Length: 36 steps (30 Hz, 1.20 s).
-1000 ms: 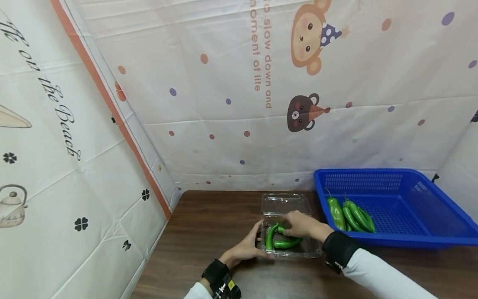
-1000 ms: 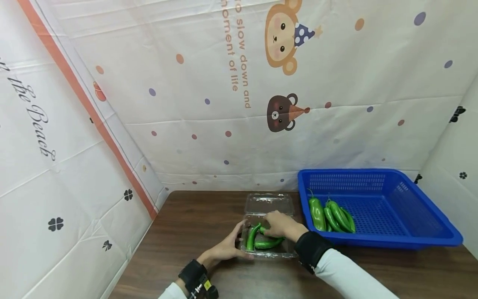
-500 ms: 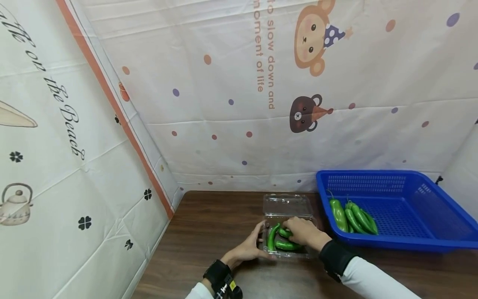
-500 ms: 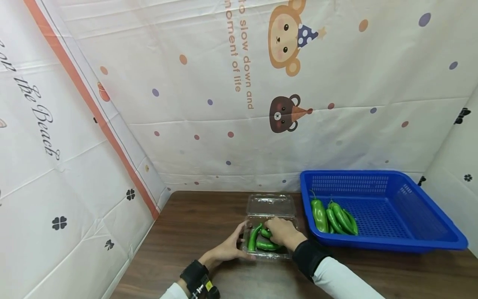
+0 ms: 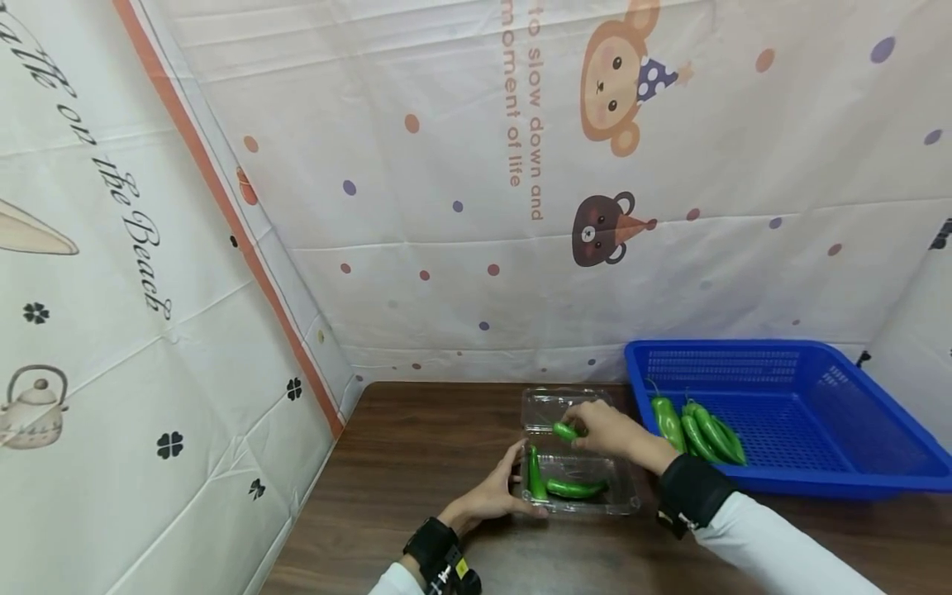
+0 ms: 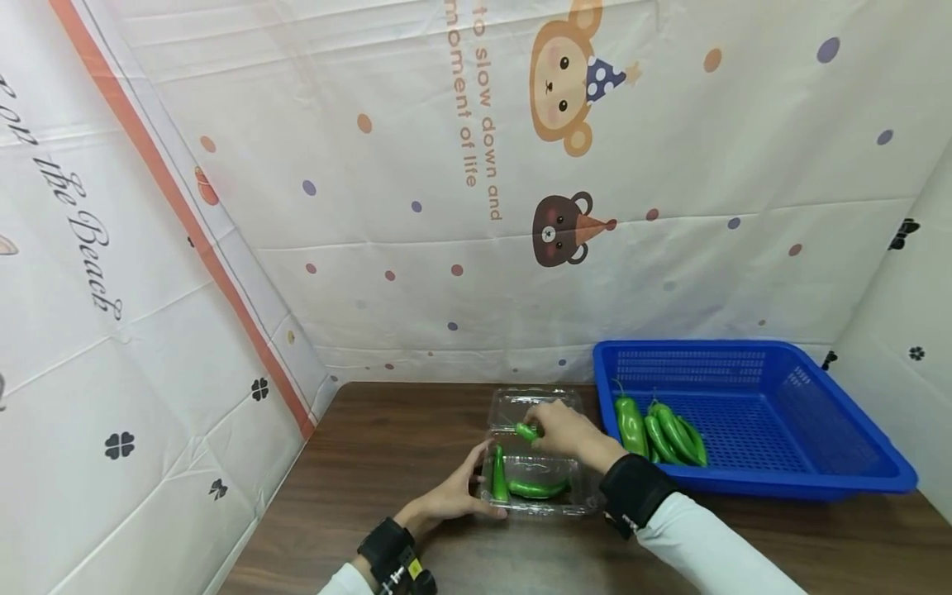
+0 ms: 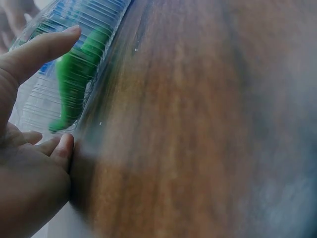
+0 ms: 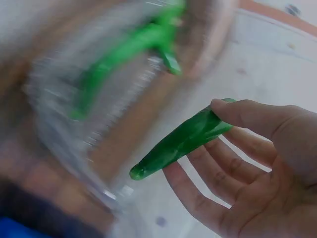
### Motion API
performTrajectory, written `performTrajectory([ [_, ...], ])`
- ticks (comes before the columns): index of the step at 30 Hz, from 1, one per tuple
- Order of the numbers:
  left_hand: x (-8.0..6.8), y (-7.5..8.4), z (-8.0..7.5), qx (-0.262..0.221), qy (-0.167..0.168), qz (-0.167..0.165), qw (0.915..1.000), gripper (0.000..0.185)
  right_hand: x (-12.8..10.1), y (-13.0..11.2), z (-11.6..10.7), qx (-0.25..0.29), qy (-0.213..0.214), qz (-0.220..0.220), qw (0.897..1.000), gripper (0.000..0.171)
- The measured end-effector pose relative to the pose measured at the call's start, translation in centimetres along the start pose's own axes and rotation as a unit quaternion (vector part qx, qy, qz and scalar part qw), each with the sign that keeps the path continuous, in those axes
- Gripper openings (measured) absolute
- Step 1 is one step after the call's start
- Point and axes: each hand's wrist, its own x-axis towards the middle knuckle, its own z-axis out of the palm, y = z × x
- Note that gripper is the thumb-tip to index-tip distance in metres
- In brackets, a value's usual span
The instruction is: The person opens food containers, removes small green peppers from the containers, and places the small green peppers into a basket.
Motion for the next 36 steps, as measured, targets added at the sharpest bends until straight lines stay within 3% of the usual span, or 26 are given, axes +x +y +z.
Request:
performTrajectory([
  [3,0.1,-0.2,0.0,-0.003,0.004,-0.001,1.0000,0.112,0.0,-0.3,-2.7,0.016,0.021,-0.013,1.000,0.031],
  [9,0.0,-0.3,0.2,-0.003,0.012,-0.003,0.9999,0.110,-0.9,-0.4,-8.2,0.013,0.103,-0.008,0.995,0.036],
  [15,-0.1,-0.3,0.4,-0.006,0.018,-0.009,0.9998,0.110,-2.7,0.4,-11.4,-0.015,0.140,0.007,0.990,0.041],
  [21,-0.1,-0.4,0.2,-0.020,0.013,-0.004,0.9997,0.110,-4.2,2.5,-12.6,-0.030,0.147,0.041,0.988,0.045],
  [27,0.0,-0.3,0.2,-0.003,0.012,0.002,0.9999,0.110,-5.6,5.3,-13.0,-0.023,0.141,0.089,0.986,0.052],
  [31,0.1,-0.3,0.2,-0.001,0.016,0.001,0.9999,0.111,-6.3,7.9,-12.4,0.010,0.122,0.133,0.984,0.059],
  [36,0.1,-0.1,0.4,0.001,0.018,0.003,0.9998,0.112,-7.4,11.2,-10.7,0.081,0.062,0.199,0.975,0.065],
])
